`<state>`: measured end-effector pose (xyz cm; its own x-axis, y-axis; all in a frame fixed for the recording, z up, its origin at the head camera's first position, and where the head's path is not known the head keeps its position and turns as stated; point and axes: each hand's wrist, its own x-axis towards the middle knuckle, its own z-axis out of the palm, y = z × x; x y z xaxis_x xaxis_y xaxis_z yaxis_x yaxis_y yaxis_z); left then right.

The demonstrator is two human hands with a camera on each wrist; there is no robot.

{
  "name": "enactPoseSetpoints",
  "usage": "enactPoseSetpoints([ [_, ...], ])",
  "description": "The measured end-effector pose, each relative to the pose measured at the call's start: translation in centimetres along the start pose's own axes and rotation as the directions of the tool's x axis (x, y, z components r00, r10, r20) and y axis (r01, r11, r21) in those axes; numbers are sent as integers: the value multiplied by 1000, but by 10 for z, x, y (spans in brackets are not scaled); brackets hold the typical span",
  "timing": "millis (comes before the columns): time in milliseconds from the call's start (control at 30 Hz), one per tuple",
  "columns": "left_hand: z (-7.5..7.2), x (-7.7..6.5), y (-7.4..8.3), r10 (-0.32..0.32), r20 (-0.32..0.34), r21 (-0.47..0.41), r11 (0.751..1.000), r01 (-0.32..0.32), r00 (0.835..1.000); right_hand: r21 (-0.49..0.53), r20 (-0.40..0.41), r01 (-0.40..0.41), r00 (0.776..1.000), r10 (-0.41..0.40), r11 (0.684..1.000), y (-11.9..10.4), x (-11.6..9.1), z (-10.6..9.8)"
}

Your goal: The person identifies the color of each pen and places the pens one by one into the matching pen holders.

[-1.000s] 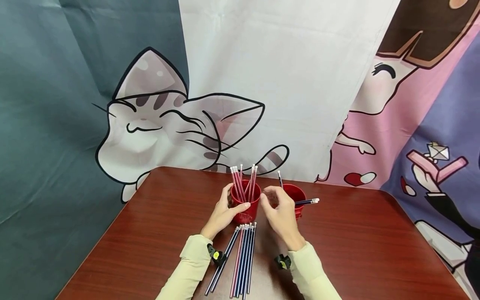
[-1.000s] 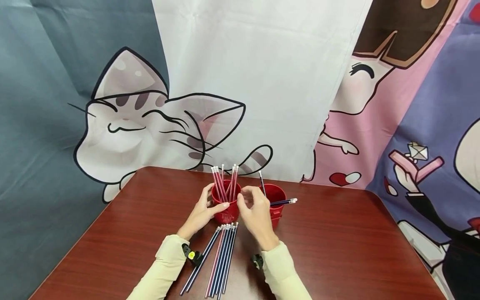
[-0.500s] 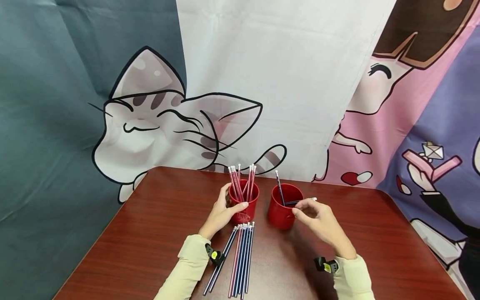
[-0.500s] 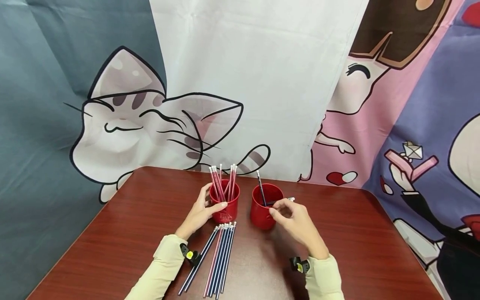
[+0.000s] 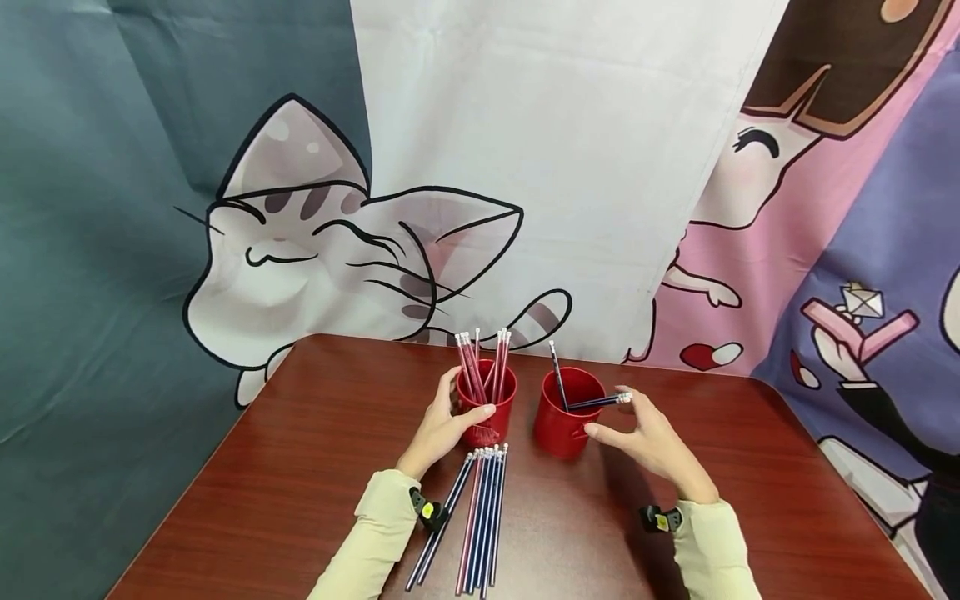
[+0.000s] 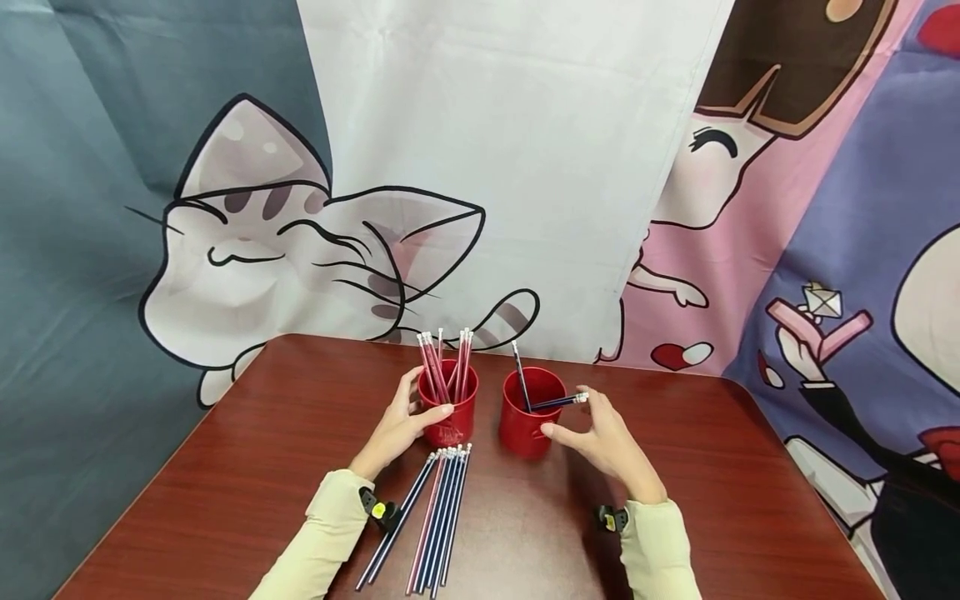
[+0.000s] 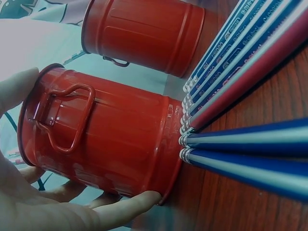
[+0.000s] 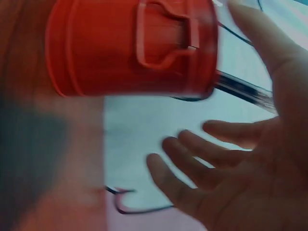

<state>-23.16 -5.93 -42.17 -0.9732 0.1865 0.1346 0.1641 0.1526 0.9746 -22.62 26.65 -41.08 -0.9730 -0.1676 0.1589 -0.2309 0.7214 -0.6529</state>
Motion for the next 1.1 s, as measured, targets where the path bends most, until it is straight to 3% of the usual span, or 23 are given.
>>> enactPoseSetpoints([
  [133, -2, 3, -8, -13, 19, 10, 1000, 13, 1000, 157, -21, 44, 999, -42, 987, 7, 11, 16],
  [300, -2, 10, -31, -12, 6, 13, 1000, 12, 1000, 375, -12, 60, 998, -60, 925, 6, 17, 32],
  [367, -2, 11, -36, -7, -7, 38, 999, 8, 1000, 447, -7, 53, 998, -56, 893, 0, 17, 34],
  [500, -2, 7, -37, -24, -37, 173, 984, 30, 999, 538, -2, 22, 1000, -26, 843, -11, 14, 36],
  [633, -3, -1, -29, -66, -76, 319, 944, 87, 995, 543, -34, 34, 999, -18, 839, -5, 17, 40],
  [833, -9, -15, -12, -132, -89, 425, 891, 157, 987, 523, -56, 27, 998, 2, 852, 8, 19, 47],
  [1000, -11, -23, 4, -123, -113, 501, 850, 164, 986, 540, -25, -21, 999, 41, 842, -6, 14, 42],
  [1100, -11, -29, 14, -96, -166, 498, 851, 168, 981, 536, -20, -28, 999, 45, 844, -16, 11, 38],
])
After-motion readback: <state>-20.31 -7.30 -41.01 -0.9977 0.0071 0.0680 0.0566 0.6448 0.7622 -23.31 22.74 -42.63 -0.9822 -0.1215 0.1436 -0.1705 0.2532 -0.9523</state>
